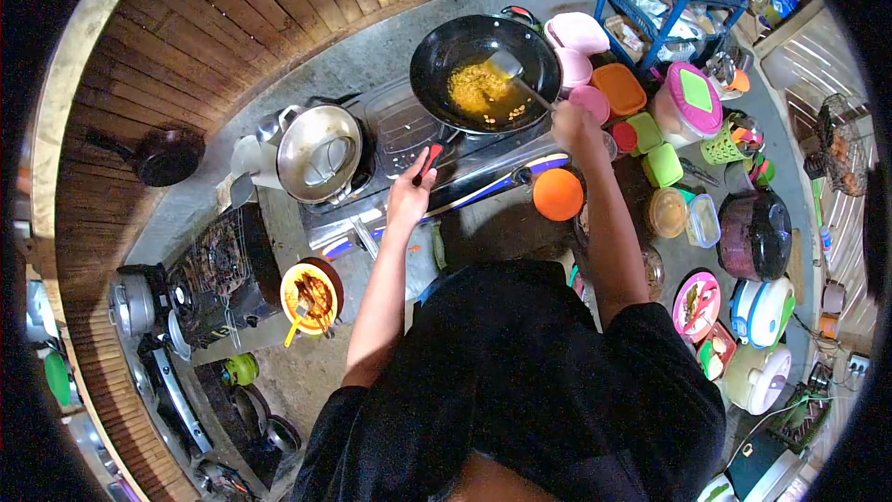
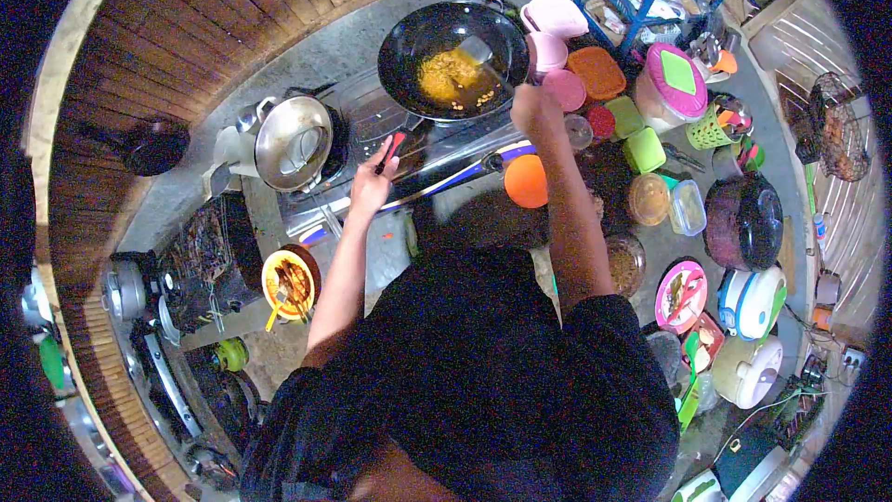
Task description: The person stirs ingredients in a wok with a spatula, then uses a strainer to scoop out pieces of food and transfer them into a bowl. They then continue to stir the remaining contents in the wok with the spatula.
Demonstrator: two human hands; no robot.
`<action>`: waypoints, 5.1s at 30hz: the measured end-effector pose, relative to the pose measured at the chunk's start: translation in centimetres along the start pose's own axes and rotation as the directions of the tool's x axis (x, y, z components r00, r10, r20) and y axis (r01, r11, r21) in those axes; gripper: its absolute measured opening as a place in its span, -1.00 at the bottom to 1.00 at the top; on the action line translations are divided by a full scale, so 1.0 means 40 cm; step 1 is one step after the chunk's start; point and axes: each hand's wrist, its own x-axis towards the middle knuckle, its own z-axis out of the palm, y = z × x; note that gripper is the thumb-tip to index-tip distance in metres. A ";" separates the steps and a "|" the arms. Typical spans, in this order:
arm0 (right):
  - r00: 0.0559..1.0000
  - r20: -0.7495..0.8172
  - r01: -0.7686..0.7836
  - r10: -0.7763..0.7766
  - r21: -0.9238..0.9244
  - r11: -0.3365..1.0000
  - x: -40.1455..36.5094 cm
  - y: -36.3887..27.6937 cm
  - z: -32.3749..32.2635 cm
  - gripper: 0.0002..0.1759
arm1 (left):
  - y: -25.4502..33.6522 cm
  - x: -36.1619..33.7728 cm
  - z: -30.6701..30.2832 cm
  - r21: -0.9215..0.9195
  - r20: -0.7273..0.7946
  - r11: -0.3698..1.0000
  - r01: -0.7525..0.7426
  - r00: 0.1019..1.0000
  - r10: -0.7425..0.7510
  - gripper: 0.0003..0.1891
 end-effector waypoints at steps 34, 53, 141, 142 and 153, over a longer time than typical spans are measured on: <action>0.981 0.131 0.119 -0.143 0.180 0.977 -0.035 0.052 -0.028 -0.74 | -0.021 0.007 0.006 0.088 -0.014 0.996 0.014 1.000 -0.013 -0.50; 0.995 -0.095 -0.041 0.031 -0.104 0.994 -0.036 0.020 -0.134 -0.72 | -0.055 0.015 0.017 0.050 0.001 0.999 0.017 1.000 -0.017 -0.51; 0.995 -0.053 0.089 -0.089 -0.014 0.996 0.075 0.046 -0.071 -0.73 | -0.015 0.003 0.003 0.025 0.002 0.999 0.033 0.999 -0.033 -0.51; 0.994 -0.078 0.063 -0.072 -0.119 0.991 0.081 0.042 -0.067 -0.72 | -0.014 0.003 0.003 0.026 0.002 0.999 0.034 0.999 -0.034 -0.51; 0.931 -0.083 0.364 -0.355 0.177 0.915 0.110 0.074 0.001 -0.78 | -0.027 0.007 0.006 0.015 -0.018 1.000 -0.001 1.000 0.002 -0.51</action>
